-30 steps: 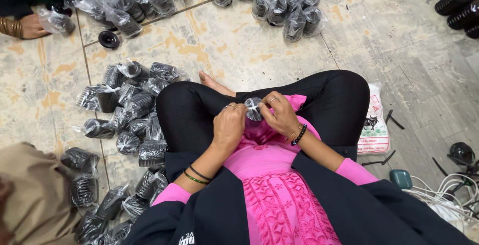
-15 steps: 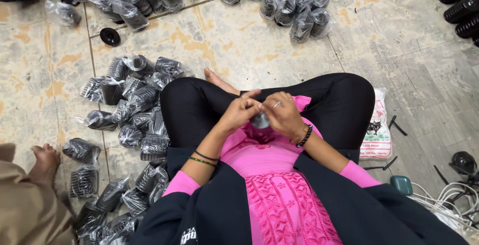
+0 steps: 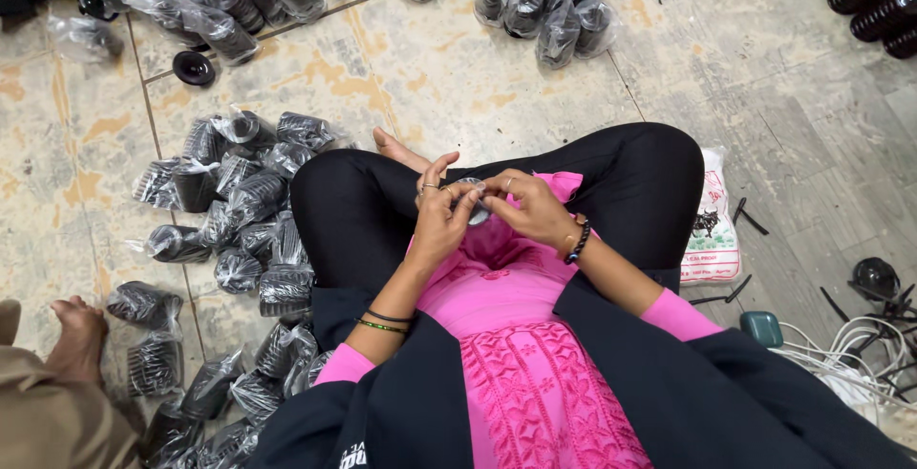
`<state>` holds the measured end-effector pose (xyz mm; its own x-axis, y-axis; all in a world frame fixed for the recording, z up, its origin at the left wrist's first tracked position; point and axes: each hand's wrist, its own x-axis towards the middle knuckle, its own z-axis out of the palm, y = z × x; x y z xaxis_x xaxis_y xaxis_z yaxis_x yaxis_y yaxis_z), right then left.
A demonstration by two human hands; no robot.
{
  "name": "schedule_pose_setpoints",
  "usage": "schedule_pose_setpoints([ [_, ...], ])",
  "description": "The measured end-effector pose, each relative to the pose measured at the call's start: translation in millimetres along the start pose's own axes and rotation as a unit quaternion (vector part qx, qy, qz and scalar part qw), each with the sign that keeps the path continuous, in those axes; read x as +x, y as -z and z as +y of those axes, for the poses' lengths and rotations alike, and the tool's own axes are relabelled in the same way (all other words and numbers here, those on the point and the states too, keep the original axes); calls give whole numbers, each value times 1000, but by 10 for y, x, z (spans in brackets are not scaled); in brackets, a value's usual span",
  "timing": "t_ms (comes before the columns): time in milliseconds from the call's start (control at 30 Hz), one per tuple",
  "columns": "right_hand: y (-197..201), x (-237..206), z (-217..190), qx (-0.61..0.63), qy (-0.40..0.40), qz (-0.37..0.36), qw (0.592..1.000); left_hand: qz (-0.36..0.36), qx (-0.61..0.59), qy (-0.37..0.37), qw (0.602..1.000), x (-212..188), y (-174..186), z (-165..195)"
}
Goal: The person sits on the floor and packs black plastic parts into clear plastic bags one at a time, opening each bag, inserting a part, and placing the filled bag with piles of finished bags around them.
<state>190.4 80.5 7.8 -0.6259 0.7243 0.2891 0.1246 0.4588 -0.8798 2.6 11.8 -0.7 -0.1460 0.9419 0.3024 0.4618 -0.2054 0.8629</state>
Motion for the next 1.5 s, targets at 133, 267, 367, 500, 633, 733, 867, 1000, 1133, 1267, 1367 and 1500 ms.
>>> schedule_pose_setpoints([
  [133,-76,54,-3,-81,0,18,997,57,115,-91,988,-40,59,115],
  [267,-115,106,-40,-184,54,18,981,85,171,-103,976,-107,45,113],
  [367,-161,116,-159,-224,55,51,972,75,128,-41,988,-111,3,9],
  [500,-119,126,-299,-267,183,97,941,-26,2,33,999,47,94,-171],
  [633,-82,96,-200,-237,189,41,952,-162,-33,69,984,240,319,-174],
  [733,-180,8,-4,-91,14,27,995,-118,112,-39,986,240,339,13],
  [867,-253,-35,179,201,-134,36,970,3,229,-190,955,73,204,315],
  [1000,-148,-25,53,33,-45,13,998,-12,208,-187,960,33,216,325],
  [1133,-119,47,-209,-182,107,76,974,-53,55,-27,997,71,221,37],
  [1267,-141,158,-337,-96,64,120,986,-35,-442,151,884,68,3,-300],
  [1367,-119,176,-369,-167,85,104,977,12,-477,159,864,59,-140,-463],
  [1500,-103,175,-400,-193,95,78,973,43,-419,157,893,41,-132,-469],
])
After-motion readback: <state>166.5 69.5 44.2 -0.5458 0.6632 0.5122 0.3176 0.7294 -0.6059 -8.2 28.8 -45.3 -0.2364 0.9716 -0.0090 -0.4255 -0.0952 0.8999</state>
